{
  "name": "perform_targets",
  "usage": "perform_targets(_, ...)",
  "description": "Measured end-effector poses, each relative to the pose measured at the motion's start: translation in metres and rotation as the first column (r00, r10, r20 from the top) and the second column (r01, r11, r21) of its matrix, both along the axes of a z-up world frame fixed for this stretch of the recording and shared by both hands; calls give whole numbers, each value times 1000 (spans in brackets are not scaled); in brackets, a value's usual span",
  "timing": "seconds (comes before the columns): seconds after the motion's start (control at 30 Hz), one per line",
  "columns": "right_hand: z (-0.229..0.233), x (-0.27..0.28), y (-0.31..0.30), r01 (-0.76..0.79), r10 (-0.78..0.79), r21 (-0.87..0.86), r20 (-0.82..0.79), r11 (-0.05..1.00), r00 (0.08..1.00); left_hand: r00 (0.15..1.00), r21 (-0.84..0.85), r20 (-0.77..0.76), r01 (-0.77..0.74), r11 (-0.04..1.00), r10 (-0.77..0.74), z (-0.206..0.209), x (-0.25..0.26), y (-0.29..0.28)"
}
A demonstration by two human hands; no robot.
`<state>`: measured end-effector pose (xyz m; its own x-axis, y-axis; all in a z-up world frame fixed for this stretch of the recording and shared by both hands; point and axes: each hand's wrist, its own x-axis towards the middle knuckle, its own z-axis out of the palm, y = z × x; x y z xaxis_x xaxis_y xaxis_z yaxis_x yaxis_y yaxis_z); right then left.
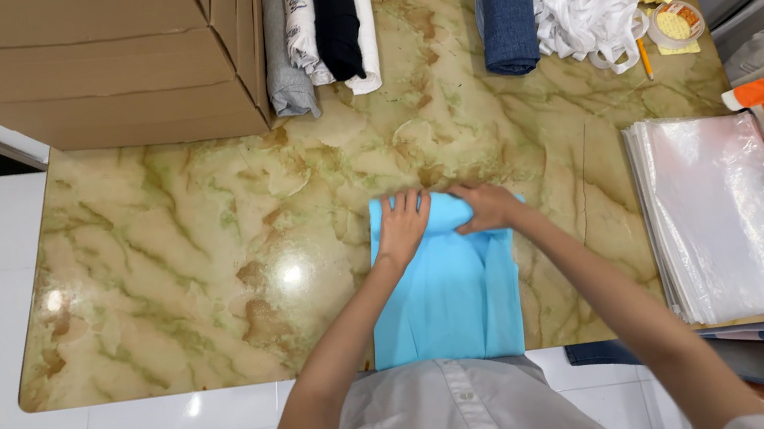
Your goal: Folding and rolling denim shorts and a polo shirt on a work table in a logistics center.
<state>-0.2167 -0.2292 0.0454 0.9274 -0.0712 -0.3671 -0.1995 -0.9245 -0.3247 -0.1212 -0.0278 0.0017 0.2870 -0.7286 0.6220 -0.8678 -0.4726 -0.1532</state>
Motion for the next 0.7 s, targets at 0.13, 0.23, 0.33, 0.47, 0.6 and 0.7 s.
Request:
perform_targets(0.13, -31, -6, 5, -43, 64, -191, 108, 981, 992, 807, 449, -584, 230, 864, 89, 6, 28, -9)
perform_targets(0.23, -64, -16, 11, -13, 334, -536, 507, 844, 794, 660, 521, -729, 363, 773, 181, 6, 42, -5)
perform_targets(0.33, -44, -8, 6, -5, 210, -439, 420, 899, 883, 861, 373, -508, 221, 901, -1, -21, 30, 0)
perform_targets(0.47, -6, 7, -2, -21, 15, -39, -150, 999, 989, 991, 13, -44, 130, 991, -129, -28, 19, 3)
perform_targets(0.6, -10, -3, 15, -38, 50, -232, 45, 972, 998, 784, 463, -619, 312, 830, 51, -2, 40, -3)
perform_targets(0.7, -29, -20, 35, 83, 255, -549, 510, 831, 822, 677, 593, -699, 370, 715, 229, 8, 54, -14)
